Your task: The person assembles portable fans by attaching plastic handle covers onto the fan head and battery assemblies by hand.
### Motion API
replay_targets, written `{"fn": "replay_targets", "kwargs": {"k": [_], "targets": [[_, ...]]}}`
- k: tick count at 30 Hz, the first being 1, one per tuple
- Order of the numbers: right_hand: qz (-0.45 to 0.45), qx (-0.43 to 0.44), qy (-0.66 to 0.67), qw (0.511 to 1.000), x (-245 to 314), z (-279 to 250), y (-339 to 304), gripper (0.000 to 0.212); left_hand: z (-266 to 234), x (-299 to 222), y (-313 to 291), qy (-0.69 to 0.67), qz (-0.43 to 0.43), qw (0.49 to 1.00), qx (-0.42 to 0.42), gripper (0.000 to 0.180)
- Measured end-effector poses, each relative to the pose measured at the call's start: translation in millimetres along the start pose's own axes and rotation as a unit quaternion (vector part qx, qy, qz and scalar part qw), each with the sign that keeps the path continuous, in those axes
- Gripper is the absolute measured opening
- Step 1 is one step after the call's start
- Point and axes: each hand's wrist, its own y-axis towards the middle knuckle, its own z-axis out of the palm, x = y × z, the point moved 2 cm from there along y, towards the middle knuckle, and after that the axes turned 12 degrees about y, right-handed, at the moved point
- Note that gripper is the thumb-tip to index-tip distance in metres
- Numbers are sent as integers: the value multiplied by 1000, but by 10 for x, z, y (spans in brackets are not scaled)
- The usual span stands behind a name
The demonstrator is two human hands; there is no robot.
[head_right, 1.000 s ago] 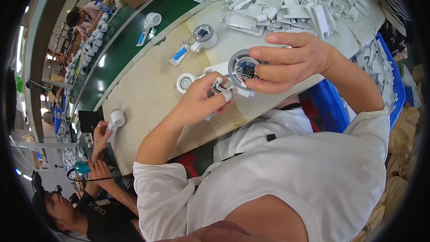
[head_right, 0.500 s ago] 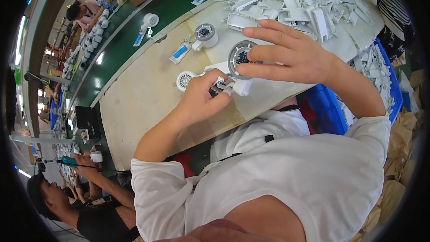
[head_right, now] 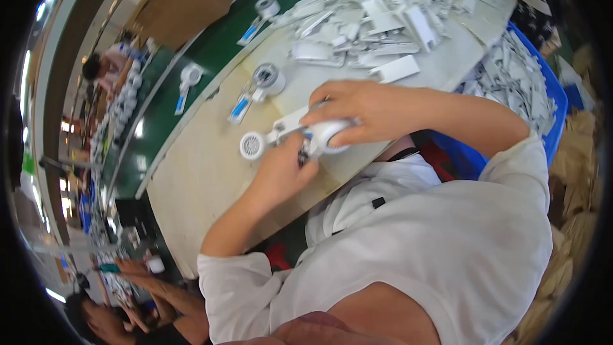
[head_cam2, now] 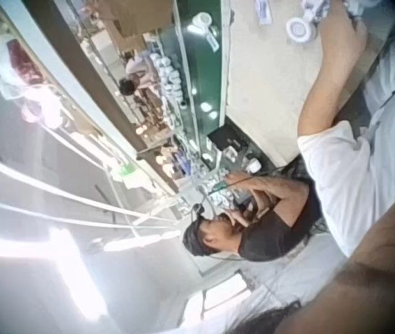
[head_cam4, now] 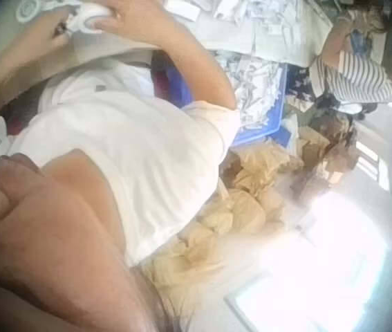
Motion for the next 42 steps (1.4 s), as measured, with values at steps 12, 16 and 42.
{"fn": "replay_targets", "kwargs": {"k": [12,16,42], "targets": [[178,-28,257,950,-333,154,-231,52,317,28,-281,-481,-38,874,62,21],[122,-145,-273,943,-717,-361,-601,55,215,194,-111,-680,-2,733,19,37],[-55,-316,-267,909,205,628,318,59,357,-57,60,-704,-11,599,-381,33]]}}
